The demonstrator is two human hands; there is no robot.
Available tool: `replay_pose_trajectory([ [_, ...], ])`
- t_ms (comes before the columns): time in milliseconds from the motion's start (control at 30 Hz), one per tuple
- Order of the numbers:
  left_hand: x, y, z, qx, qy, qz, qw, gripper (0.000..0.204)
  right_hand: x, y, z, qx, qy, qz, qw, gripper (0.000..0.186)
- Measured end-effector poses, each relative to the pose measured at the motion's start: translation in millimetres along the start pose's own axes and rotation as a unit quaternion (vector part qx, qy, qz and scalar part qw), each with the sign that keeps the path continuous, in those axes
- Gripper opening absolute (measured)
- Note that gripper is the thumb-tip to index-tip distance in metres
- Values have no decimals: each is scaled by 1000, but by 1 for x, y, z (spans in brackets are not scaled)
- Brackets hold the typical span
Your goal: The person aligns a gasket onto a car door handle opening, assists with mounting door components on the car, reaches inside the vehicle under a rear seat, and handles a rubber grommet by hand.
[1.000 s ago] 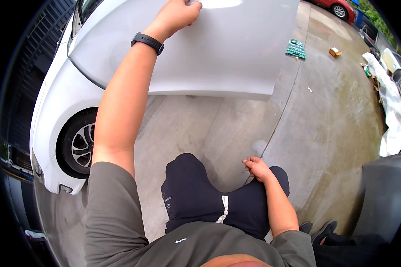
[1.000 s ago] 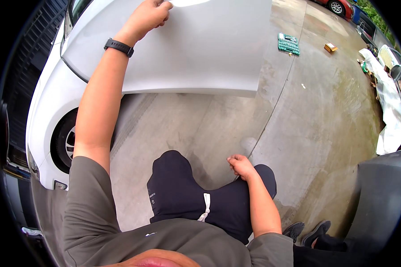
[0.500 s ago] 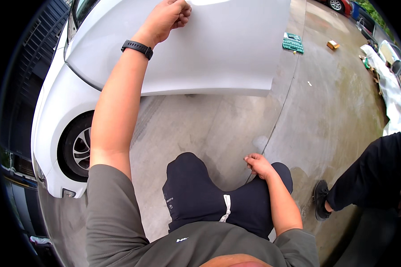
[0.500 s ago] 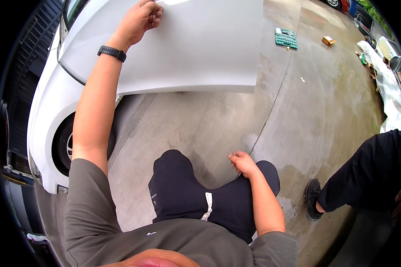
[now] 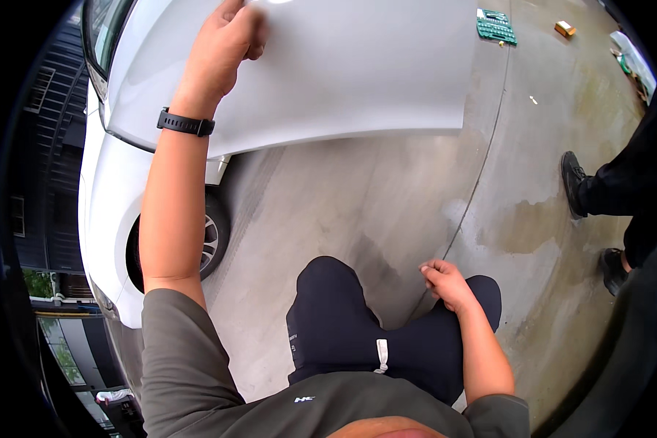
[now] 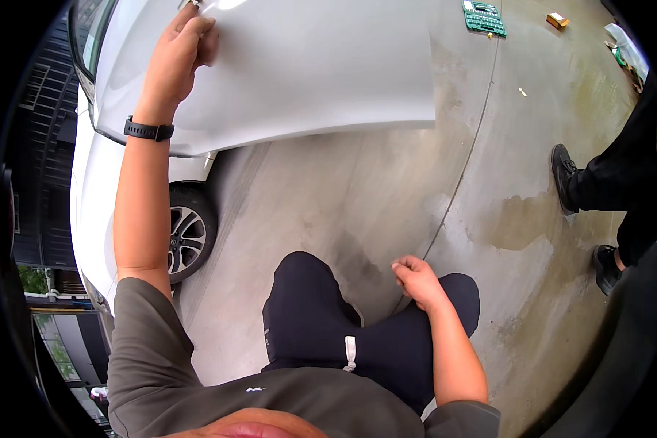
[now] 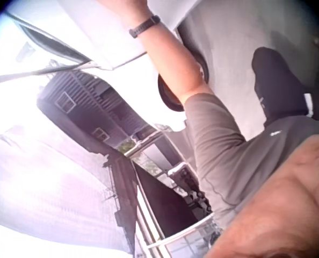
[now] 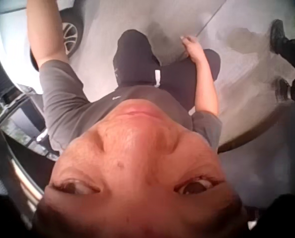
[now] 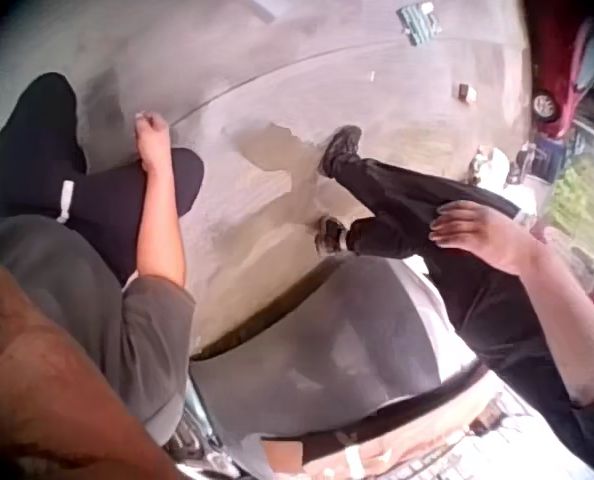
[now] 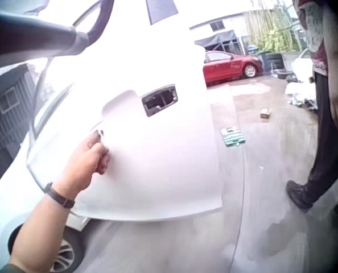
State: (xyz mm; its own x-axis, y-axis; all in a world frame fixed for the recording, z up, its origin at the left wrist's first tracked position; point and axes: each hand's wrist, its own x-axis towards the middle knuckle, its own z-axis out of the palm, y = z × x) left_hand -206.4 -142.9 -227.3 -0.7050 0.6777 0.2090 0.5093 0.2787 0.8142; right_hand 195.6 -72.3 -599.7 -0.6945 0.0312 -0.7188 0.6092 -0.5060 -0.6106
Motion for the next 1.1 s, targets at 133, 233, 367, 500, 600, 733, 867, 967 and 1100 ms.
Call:
replay_pose_trajectory([
  [133,-3,28,13,-33,-6,-47,998,10,-44,-5,28,7,-7,61,998,26],
  [233,11,48,12,-48,-7,-94,994,10,-68,-8,40,97,-19,101,990,24],
  [367,11,56,10,-70,-32,-140,987,14,-113,4,68,198,-13,154,968,19],
  [500,11,61,16,-69,-24,-148,986,16,-154,20,93,213,-7,197,957,18],
  [600,5,66,16,-61,-15,-150,987,46,-175,38,111,248,-11,218,944,18],
  [733,1,73,16,-53,-18,-170,984,80,-196,67,122,305,0,244,921,15],
  [867,-4,77,17,-67,-14,-183,981,76,-210,79,123,345,5,252,904,16],
  [967,-6,72,11,-62,7,-175,983,73,-213,84,120,381,15,248,890,19],
  [1100,1,60,6,-105,21,-157,982,69,-211,87,122,411,13,253,876,18],
])
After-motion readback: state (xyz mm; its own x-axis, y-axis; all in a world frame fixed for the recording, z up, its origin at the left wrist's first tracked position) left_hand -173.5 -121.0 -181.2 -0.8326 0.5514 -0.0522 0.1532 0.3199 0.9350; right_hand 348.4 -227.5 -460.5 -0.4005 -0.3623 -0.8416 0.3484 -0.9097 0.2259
